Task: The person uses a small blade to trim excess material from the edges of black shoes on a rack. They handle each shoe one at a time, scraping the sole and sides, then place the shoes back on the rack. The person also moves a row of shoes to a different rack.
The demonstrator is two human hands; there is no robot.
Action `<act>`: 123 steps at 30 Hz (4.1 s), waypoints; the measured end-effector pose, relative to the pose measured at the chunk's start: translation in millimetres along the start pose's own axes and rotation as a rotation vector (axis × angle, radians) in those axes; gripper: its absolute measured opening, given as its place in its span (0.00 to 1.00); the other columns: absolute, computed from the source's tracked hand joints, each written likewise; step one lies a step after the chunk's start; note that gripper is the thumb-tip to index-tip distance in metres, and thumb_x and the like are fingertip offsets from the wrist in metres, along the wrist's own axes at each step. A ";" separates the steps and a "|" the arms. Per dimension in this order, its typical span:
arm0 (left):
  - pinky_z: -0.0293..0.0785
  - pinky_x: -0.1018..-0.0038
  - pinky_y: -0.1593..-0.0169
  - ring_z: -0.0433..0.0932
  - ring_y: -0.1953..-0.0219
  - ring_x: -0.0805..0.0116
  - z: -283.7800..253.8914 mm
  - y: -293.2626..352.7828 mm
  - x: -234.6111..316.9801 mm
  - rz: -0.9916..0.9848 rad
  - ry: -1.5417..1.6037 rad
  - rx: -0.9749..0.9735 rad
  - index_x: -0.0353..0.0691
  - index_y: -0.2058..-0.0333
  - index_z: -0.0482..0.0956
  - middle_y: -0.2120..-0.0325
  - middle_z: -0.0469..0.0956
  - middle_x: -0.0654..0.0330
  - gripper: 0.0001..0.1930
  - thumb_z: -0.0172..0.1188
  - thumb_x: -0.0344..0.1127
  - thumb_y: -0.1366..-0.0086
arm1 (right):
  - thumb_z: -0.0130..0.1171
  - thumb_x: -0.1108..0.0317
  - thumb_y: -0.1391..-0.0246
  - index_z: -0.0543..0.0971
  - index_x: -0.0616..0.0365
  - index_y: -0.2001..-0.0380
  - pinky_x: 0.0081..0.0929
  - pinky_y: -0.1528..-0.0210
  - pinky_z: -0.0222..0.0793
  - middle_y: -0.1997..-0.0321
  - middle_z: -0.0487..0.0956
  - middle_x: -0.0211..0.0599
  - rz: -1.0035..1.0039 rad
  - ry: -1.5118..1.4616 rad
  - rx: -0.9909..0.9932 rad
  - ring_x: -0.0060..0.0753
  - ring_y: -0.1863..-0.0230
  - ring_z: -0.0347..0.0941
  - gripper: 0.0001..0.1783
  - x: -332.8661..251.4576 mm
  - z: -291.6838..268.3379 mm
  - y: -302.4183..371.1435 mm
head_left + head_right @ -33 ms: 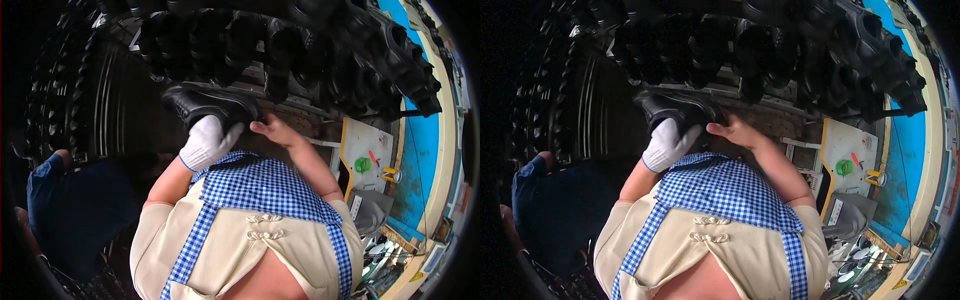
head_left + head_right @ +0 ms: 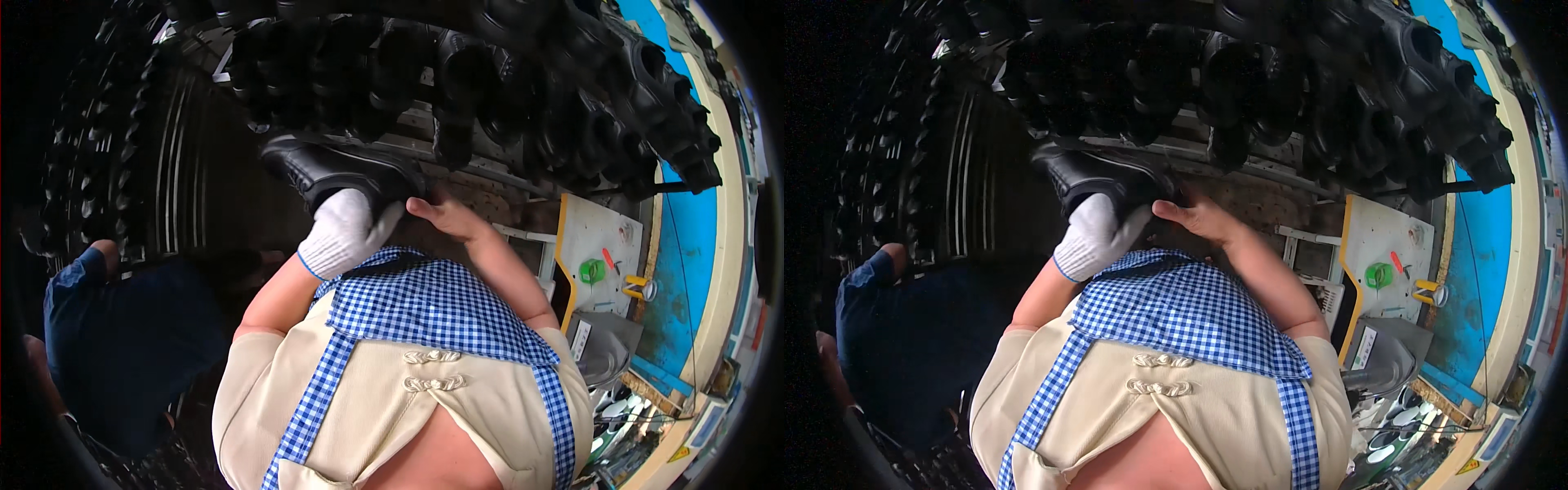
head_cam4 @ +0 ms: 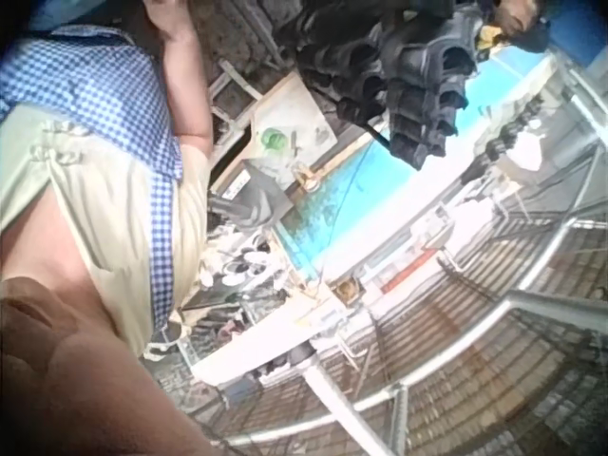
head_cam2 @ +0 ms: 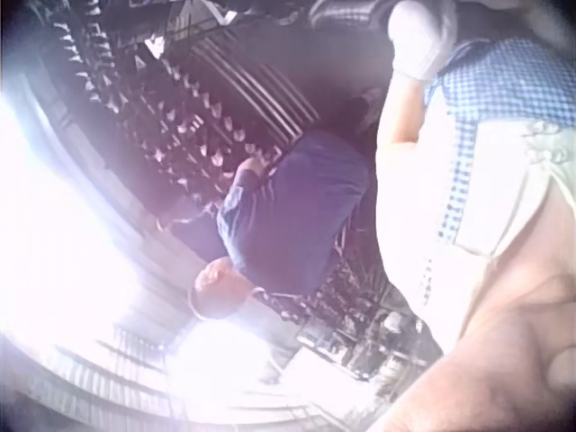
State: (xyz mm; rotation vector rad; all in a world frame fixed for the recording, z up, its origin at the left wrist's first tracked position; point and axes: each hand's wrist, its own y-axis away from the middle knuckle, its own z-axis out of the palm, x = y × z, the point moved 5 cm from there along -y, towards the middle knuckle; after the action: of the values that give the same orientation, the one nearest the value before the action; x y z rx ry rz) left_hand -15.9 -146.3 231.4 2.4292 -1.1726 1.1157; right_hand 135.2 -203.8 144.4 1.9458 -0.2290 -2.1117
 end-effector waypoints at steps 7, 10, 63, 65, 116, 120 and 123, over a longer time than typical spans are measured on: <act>0.76 0.64 0.60 0.79 0.65 0.50 -3.0 8.6 16.9 0.184 0.046 -0.245 0.34 0.63 0.81 0.69 0.80 0.49 0.13 0.63 0.39 0.41 | 0.52 0.36 0.42 0.65 0.55 0.36 0.40 0.33 0.58 0.35 0.67 0.44 0.316 -0.539 0.074 0.42 0.34 0.62 0.42 52.6 9.0 8.1; 0.75 0.67 0.50 0.79 0.52 0.56 -54.0 21.8 24.1 0.340 0.290 -0.125 0.36 0.56 0.78 0.53 0.77 0.50 0.15 0.65 0.31 0.42 | 0.50 0.41 0.38 0.69 0.56 0.41 0.37 0.42 0.67 0.43 0.73 0.40 0.201 -1.024 -0.361 0.37 0.46 0.70 0.33 103.8 -14.6 7.6; 0.70 0.69 0.43 0.77 0.52 0.66 -16.2 -41.0 -50.9 -0.181 0.812 -0.282 0.32 0.49 0.76 0.55 0.80 0.55 0.34 0.75 0.44 0.53 | 0.70 0.54 0.54 0.76 0.63 0.60 0.34 0.62 0.74 0.63 0.82 0.44 -0.104 0.609 0.218 0.44 0.65 0.79 0.26 21.3 -19.9 29.9; 0.72 0.70 0.45 0.77 0.53 0.68 -14.1 -49.3 -62.9 -0.225 0.855 -0.222 0.33 0.49 0.76 0.56 0.80 0.56 0.32 0.74 0.44 0.51 | 0.70 0.47 0.54 0.71 0.62 0.47 0.31 0.62 0.75 0.65 0.81 0.44 -0.146 0.316 0.189 0.38 0.67 0.79 0.38 45.5 1.2 18.8; 0.71 0.60 0.45 0.75 0.50 0.42 239.8 -55.4 -93.2 0.252 -0.123 -0.215 0.39 0.50 0.76 0.52 0.75 0.42 0.23 0.64 0.42 0.42 | 0.55 0.56 0.38 0.80 0.57 0.63 0.24 0.77 0.65 0.77 0.81 0.30 0.334 -0.274 1.082 0.22 0.79 0.72 0.15 258.3 -121.9 131.9; 0.74 0.64 0.50 0.79 0.52 0.52 262.8 -30.6 -85.3 0.041 0.137 -0.622 0.40 0.49 0.76 0.56 0.79 0.47 0.25 0.60 0.51 0.39 | 0.48 0.57 0.36 0.79 0.55 0.64 0.36 0.72 0.73 0.75 0.81 0.37 0.361 -0.035 1.296 0.37 0.77 0.77 0.15 259.1 -200.1 146.9; 0.74 0.65 0.51 0.79 0.53 0.53 235.9 -22.6 -48.8 -0.027 -0.085 -0.771 0.44 0.50 0.77 0.57 0.80 0.50 0.21 0.56 0.49 0.36 | 0.47 0.57 0.36 0.79 0.56 0.65 0.41 0.65 0.73 0.71 0.82 0.40 0.382 0.508 1.546 0.44 0.69 0.79 0.16 266.3 -290.2 155.2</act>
State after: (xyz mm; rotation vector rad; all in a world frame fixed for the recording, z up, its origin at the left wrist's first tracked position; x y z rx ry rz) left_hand 109.1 -218.2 37.0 1.8828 -1.2787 0.4192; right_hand 418.3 -413.0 -90.8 2.5552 -2.3577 -0.9664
